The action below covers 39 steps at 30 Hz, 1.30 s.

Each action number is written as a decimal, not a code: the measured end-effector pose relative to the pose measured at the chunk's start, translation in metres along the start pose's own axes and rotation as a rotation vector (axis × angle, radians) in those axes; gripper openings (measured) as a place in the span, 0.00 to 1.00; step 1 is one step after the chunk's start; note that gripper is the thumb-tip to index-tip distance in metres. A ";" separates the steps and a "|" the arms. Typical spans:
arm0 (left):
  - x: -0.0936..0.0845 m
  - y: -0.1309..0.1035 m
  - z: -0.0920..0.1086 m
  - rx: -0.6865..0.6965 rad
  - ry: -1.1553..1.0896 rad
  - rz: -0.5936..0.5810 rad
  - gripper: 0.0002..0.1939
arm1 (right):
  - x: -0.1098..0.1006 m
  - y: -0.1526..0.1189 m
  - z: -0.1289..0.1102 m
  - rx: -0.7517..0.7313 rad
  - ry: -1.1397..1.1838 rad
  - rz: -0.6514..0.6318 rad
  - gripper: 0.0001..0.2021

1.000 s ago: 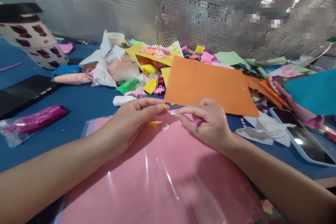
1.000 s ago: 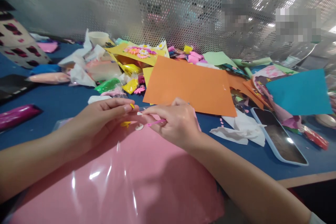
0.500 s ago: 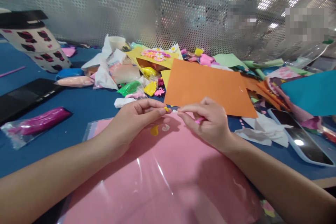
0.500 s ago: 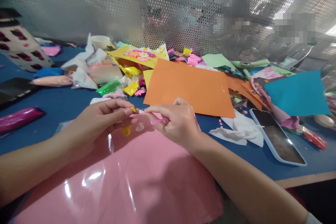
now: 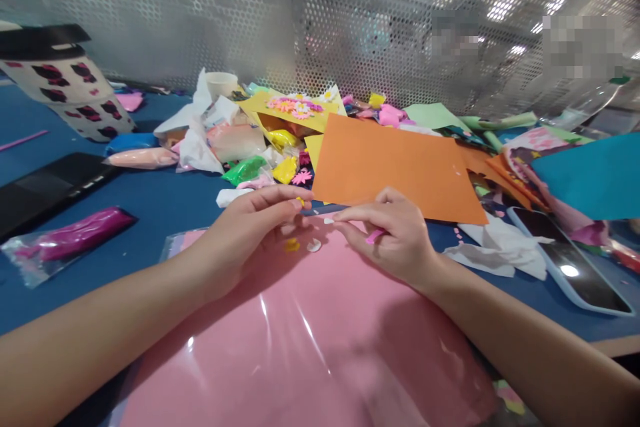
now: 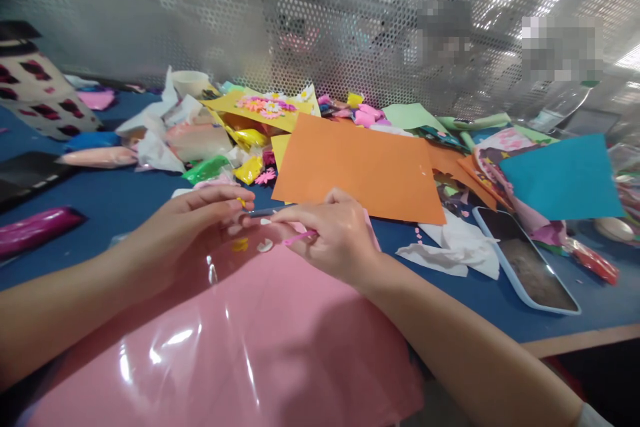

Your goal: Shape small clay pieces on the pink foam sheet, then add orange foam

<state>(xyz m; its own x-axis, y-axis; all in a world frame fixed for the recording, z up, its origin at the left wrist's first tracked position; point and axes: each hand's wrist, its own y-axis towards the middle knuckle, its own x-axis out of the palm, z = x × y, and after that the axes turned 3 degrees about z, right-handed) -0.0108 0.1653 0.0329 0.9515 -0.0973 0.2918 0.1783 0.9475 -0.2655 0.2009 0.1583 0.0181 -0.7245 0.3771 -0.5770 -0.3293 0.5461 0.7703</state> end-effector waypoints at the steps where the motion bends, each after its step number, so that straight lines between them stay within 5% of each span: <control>1: 0.000 0.000 0.000 -0.024 -0.019 -0.017 0.04 | 0.000 0.000 0.000 -0.002 -0.001 0.000 0.02; 10: 0.003 0.000 0.001 -0.122 0.001 -0.067 0.05 | 0.000 -0.001 0.002 0.026 0.015 -0.031 0.03; 24: 0.003 -0.005 -0.005 -0.058 0.221 -0.140 0.15 | 0.004 -0.003 0.002 0.018 0.015 -0.061 0.03; 39: 0.004 -0.008 -0.003 -0.003 0.326 -0.194 0.10 | 0.006 -0.001 -0.001 0.026 -0.012 -0.110 0.04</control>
<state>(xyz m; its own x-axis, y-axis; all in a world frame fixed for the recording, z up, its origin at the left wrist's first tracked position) -0.0081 0.1560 0.0335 0.9295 -0.3676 0.0291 0.3637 0.9009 -0.2369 0.1960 0.1590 0.0138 -0.6772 0.3225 -0.6614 -0.3908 0.6039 0.6946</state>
